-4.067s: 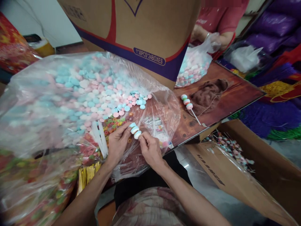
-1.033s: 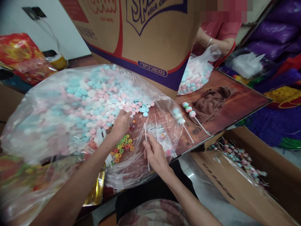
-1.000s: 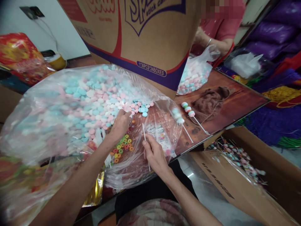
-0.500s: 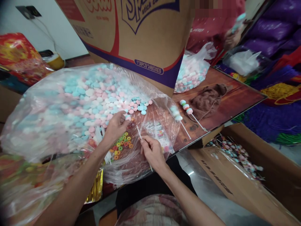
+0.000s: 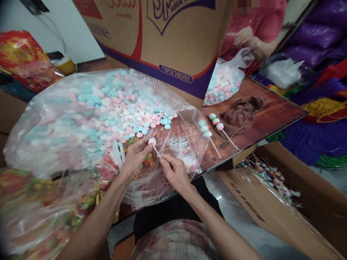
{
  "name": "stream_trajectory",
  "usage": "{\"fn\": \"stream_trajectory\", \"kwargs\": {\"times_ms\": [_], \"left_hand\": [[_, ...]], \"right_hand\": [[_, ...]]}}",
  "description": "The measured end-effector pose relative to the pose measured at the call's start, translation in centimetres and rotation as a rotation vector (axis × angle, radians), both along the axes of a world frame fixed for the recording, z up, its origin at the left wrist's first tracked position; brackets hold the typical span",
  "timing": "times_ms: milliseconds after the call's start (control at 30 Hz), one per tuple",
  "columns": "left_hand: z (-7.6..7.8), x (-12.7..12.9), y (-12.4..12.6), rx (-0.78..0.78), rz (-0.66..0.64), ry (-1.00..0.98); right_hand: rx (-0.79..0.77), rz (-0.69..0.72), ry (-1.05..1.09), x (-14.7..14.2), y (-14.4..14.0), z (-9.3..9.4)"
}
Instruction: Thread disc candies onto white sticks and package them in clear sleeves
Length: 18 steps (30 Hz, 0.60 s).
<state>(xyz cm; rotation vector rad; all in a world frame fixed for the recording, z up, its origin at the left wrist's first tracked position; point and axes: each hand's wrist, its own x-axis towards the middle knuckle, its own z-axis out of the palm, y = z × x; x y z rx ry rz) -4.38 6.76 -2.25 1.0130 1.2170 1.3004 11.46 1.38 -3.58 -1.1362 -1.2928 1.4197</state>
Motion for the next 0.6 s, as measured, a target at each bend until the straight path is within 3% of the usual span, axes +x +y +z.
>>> {"fn": "stream_trajectory", "kwargs": {"times_ms": [400,600], "left_hand": [[-0.3,-0.7,0.0,-0.067,0.003,-0.061],[-1.0,-1.0,0.0,0.029,-0.019,0.106]], "right_hand": [[-0.108,0.058,0.073,0.6,0.8,0.4],[-0.065,0.061,-0.014,0.9,1.0,-0.1]]}}
